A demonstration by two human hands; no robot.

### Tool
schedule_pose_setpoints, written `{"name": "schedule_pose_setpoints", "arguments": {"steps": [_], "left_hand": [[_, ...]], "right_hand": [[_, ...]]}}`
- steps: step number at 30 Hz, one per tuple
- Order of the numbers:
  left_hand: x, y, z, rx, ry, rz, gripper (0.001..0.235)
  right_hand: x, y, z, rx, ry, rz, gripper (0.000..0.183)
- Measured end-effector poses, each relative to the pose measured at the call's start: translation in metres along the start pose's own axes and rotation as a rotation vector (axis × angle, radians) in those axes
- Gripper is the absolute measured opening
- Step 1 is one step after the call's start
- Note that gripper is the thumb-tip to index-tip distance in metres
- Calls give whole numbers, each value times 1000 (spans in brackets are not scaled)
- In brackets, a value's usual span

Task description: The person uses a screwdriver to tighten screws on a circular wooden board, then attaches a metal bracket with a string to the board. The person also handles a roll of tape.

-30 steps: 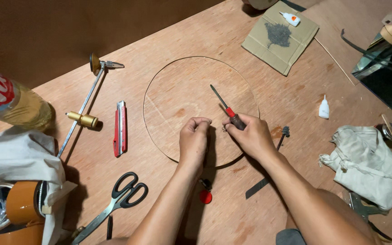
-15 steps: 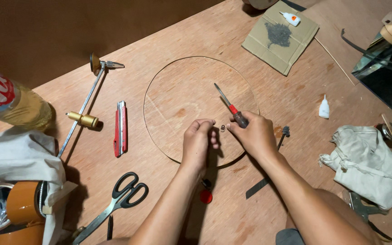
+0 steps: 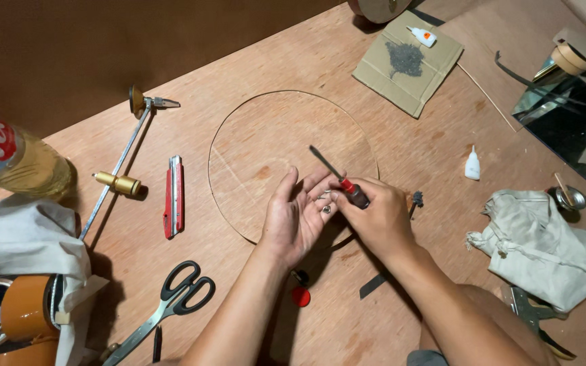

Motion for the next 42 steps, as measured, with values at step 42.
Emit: {"name": "schedule_pose_setpoints", "arguments": {"steps": [42], "left_hand": [[53,36,18,399,-86,271,26]], "right_hand": [[47,-3,38,-162,177,187,16]]}}
Point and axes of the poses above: each hand's wrist, its own y-axis away from the middle knuckle, its own z-axis out of the palm, x = y × z, the point moved 5 cm from there along -y, towards the middle knuckle, and after that the axes turned 4 degrees about x, right-handed, at the moved point
